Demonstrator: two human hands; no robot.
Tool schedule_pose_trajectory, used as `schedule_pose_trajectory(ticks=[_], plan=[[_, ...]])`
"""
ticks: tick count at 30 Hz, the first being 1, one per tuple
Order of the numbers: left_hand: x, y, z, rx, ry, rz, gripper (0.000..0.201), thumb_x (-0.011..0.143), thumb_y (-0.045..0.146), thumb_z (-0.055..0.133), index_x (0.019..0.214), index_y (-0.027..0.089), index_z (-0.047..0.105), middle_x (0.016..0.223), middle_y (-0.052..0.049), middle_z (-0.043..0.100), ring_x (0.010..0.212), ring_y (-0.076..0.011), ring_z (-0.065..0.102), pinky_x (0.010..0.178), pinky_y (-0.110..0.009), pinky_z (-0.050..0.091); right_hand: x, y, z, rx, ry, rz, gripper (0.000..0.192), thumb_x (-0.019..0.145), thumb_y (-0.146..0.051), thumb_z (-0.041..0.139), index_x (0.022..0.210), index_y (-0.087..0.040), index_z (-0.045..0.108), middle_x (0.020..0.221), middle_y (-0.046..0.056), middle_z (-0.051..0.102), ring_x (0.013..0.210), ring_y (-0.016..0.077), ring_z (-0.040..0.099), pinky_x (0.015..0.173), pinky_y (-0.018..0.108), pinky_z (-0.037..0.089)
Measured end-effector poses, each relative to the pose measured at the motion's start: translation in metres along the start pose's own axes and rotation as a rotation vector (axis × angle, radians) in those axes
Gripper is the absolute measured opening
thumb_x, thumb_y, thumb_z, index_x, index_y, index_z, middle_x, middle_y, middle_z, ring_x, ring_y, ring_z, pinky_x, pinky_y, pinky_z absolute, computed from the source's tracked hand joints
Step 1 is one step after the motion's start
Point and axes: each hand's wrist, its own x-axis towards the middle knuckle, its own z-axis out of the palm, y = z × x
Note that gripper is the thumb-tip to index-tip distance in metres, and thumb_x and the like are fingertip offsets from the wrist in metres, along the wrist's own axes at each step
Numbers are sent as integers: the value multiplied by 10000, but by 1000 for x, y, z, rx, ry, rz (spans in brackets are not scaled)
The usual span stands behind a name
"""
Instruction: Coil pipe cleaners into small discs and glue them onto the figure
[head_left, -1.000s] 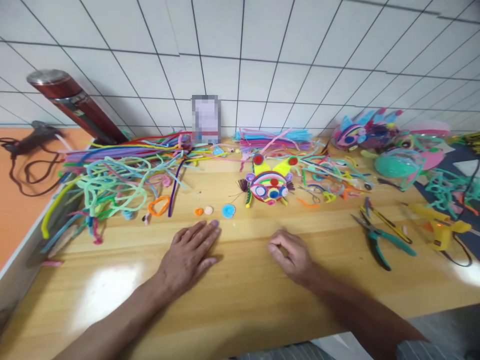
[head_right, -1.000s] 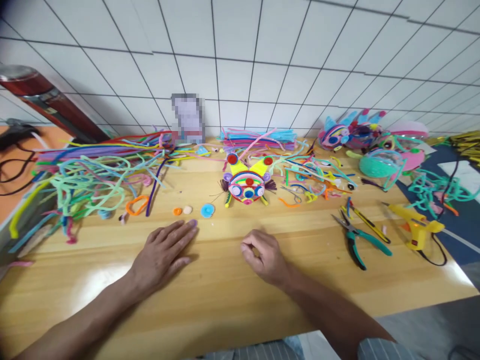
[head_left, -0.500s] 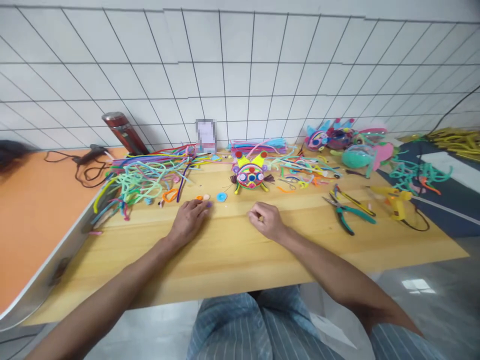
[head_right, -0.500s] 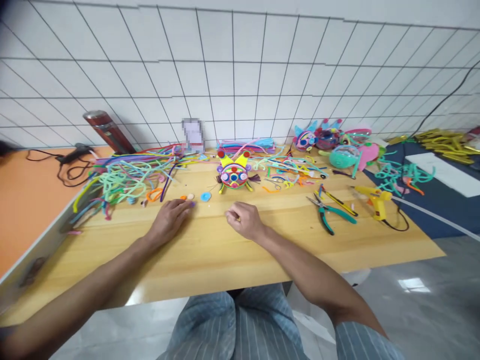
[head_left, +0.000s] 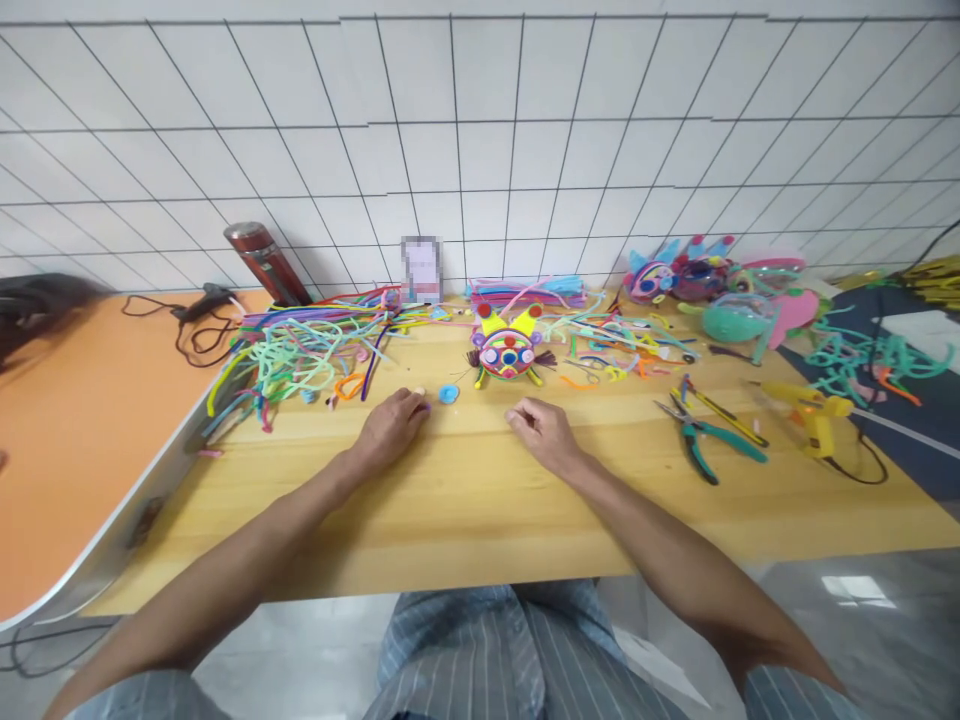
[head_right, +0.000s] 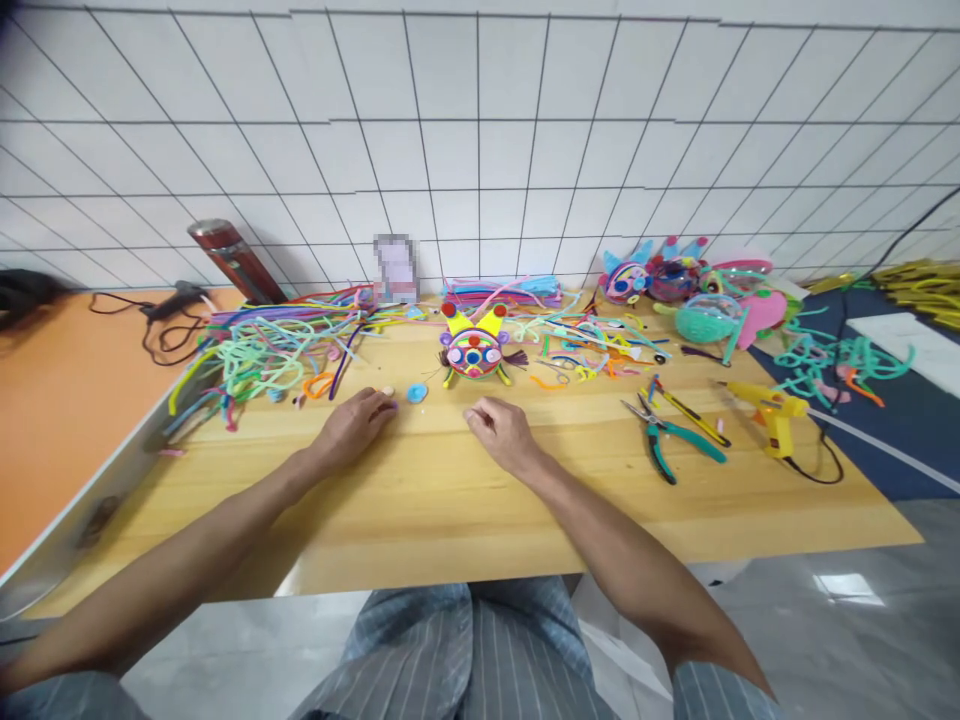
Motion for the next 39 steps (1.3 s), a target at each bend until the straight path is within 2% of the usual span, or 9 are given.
schedule_pose_trajectory(ticks=[6, 10, 13, 16, 21, 27, 32, 35, 39], plan=[[2, 3, -5, 291, -40, 52, 281, 1053, 291, 434, 1084, 179, 690, 1036, -119, 716, 932, -240, 716, 684, -292, 499, -1, -5, 0, 45, -74, 106, 291, 927, -327, 561, 666, -212, 501, 603, -44, 474, 585, 114, 435, 584, 264, 316], [-8, 12, -8, 196, 121, 105, 238, 1063, 320, 448, 1091, 198, 650, 1033, -90, 763, 853, -220, 746, 607, -275, 490, 1, -15, -8, 134, -114, 231, 275, 931, -381, 582, 721, -204, 562, 641, -39, 504, 613, 119, 454, 596, 262, 344], [-18, 38, -14, 15, 233, 295, 198, 1084, 303, 435, 1133, 216, 606, 947, -36, 783, 803, -176, 758, 641, -255, 529, 4, -31, -15, 237, -130, 335, 266, 933, -426, 601, 793, -200, 613, 696, -21, 575, 658, 131, 517, 625, 265, 397], [-18, 73, -19, -78, 347, 563, 143, 1079, 234, 474, 1164, 209, 586, 1056, -48, 786, 953, -151, 768, 772, -235, 576, 9, -48, -21, 407, -199, 445, 308, 922, -500, 634, 848, -201, 636, 738, 0, 641, 661, 139, 569, 617, 270, 440], [9, 105, -10, -94, 424, 720, 114, 1056, 185, 507, 1096, 189, 613, 1029, -53, 774, 948, -150, 757, 790, -235, 598, 17, -61, -29, 556, -138, 528, 330, 854, -515, 734, 825, -197, 653, 724, 3, 653, 634, 131, 577, 602, 269, 457], [38, 112, 7, -200, 424, 704, 144, 1069, 217, 491, 1128, 200, 621, 1069, -57, 769, 974, -159, 749, 843, -263, 606, 30, -50, -40, 501, -29, 551, 260, 810, -440, 756, 784, -197, 667, 644, -16, 614, 582, 123, 523, 574, 272, 414], [51, 99, 15, -203, 450, 601, 336, 1018, 318, 598, 1326, 195, 549, 1232, -151, 704, 1139, -280, 697, 942, -432, 590, 72, -24, -57, 425, 176, 543, 261, 748, -409, 770, 674, -207, 623, 512, -55, 470, 494, 93, 371, 512, 261, 292], [60, 86, 25, -177, 433, 516, 410, 979, 251, 626, 1371, 207, 513, 1346, -179, 630, 1222, -326, 640, 974, -501, 562, 98, 0, -65, 460, 158, 592, 303, 664, -425, 817, 650, -204, 611, 484, -71, 418, 464, 76, 305, 480, 256, 204], [70, 74, 38, -208, 408, 424, 562, 966, 246, 638, 1484, 229, 422, 1471, -194, 525, 1354, -341, 546, 1078, -544, 500, 112, 22, -61, 469, 94, 594, 370, 679, -441, 807, 578, -210, 537, 470, -66, 411, 448, 69, 307, 472, 258, 181]])
